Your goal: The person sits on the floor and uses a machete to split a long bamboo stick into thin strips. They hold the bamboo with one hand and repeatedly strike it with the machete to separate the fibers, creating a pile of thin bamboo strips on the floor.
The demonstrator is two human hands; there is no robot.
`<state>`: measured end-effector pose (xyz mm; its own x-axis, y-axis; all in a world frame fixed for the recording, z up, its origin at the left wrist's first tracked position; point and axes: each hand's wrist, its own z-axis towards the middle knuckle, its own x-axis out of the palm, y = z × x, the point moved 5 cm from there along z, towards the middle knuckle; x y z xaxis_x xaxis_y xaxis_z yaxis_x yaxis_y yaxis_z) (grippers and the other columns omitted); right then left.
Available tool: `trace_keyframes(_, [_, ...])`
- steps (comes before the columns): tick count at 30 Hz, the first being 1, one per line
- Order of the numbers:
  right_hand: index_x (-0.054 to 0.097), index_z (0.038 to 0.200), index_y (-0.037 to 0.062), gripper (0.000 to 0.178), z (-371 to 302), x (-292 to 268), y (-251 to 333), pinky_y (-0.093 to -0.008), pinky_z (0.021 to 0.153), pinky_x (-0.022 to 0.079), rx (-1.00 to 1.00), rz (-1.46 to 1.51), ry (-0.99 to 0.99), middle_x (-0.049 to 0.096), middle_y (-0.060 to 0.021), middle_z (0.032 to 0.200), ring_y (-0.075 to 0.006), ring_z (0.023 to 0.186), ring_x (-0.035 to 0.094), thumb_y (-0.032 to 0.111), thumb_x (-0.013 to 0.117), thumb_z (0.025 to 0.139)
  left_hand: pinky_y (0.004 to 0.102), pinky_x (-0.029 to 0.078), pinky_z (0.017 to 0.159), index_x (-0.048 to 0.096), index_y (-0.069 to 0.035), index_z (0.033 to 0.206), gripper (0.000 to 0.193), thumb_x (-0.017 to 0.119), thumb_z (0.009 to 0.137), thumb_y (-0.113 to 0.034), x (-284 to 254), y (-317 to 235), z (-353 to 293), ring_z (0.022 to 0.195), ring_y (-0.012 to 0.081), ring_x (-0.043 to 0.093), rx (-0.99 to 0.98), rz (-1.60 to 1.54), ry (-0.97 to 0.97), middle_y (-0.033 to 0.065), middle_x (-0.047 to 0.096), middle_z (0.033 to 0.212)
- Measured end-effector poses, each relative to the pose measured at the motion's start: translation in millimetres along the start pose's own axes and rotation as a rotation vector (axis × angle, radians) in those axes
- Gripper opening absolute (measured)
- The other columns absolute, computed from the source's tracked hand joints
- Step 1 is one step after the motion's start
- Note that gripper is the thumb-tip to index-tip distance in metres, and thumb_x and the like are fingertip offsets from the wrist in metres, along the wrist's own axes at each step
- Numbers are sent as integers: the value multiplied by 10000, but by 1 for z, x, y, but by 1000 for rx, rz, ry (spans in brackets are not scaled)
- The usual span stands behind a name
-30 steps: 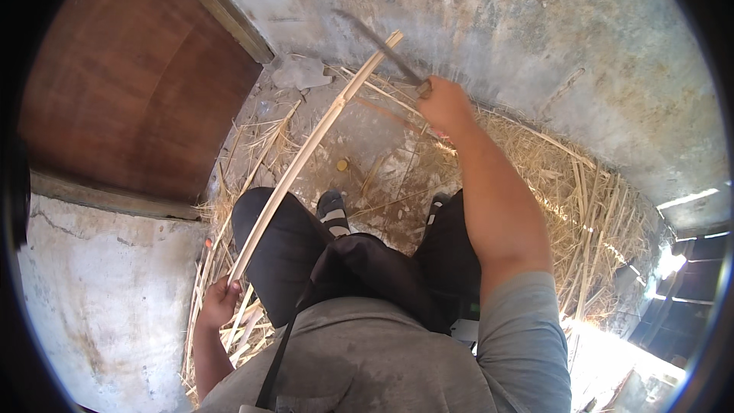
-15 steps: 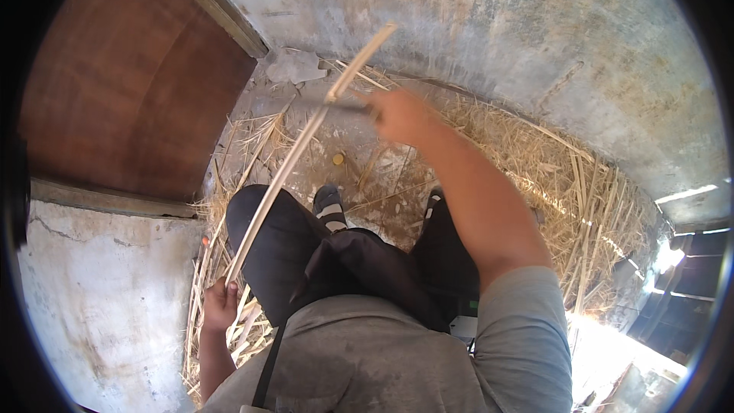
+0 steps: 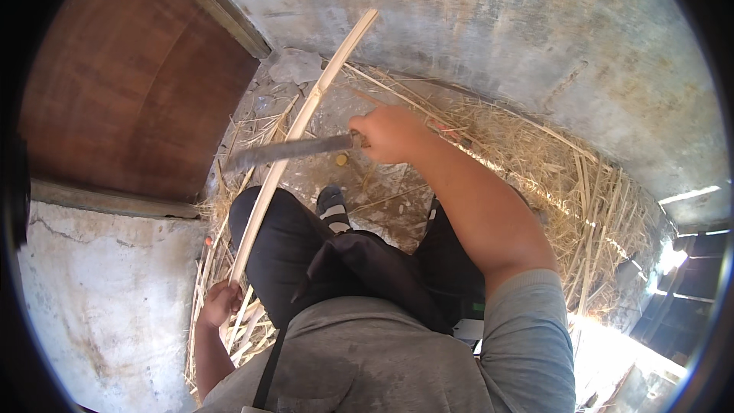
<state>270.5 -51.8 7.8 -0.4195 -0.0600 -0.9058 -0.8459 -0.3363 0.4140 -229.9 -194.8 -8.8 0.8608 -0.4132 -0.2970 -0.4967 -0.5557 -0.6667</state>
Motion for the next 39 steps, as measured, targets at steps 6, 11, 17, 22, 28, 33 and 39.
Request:
trace_keyframes(6, [671, 1058, 126, 317, 2, 8, -1, -533, 732, 536, -37, 35, -1, 711, -154, 848, -393, 841, 694, 210, 724, 758, 288, 415, 515, 673, -17, 924, 318, 775, 945, -317, 12, -21, -6, 562, 94, 550, 326, 391, -283, 3, 587, 618])
trace_keyframes(11, [671, 1037, 130, 297, -1, 7, -2, -539, 720, 533, -11, 21, -1, 707, -156, 838, -399, 827, 692, 220, 715, 757, 305, 430, 532, 668, -14, 920, 330, 762, 953, -329, 29, -48, -14, 580, 97, 532, 444, 600, -389, 42, 572, 603])
trace_keyframes(17, [680, 1050, 104, 309, -2, 3, 27, -510, 720, 540, -94, 37, 103, 714, -172, 870, -398, 824, 698, 179, 745, 756, 322, 400, 526, 613, -13, 852, 443, 630, 1036, -415, 28, -11, -2, 569, 103, 490, 422, 329, -152, 31, 537, 591])
trace_keyframes(22, [702, 1044, 59, 308, 3, 4, -47, -506, 765, 549, 170, 300, -51, 717, -211, 923, -403, 892, 703, 207, 712, 774, 326, 385, 514, 605, -8, 848, 448, 593, 1060, -402, 30, -22, -3, 560, 101, 468, 449, 454, -163, 39, 519, 581])
trace_keyframes(28, [712, 1103, 23, 362, -1, -1, -22, -460, 790, 558, 118, 199, 120, 728, -216, 953, -369, 906, 714, 181, 723, 776, 275, 372, 599, 613, -43, 856, 397, 558, 1084, -364, 20, -30, -9, 652, 76, 419, 109, 196, 24, -68, 486, 689])
trace_keyframes(33, [717, 1066, 12, 329, 0, 10, -57, -456, 811, 560, 228, 402, 33, 721, -235, 938, -361, 914, 719, 153, 691, 770, 286, 361, 591, 588, -56, 828, 421, 552, 1083, -389, 13, -30, 2, 651, 71, 400, 168, 333, 28, -64, 473, 685])
trace_keyframes(39, [700, 1109, -29, 400, -1, -4, -52, -454, 843, 561, 247, 252, 15, 727, -230, 992, -366, 964, 716, 162, 725, 759, 279, 365, 579, 610, -66, 842, 428, 548, 1080, -416, 8, -28, 1, 633, 75, 423, 81, 275, 56, -57, 499, 677])
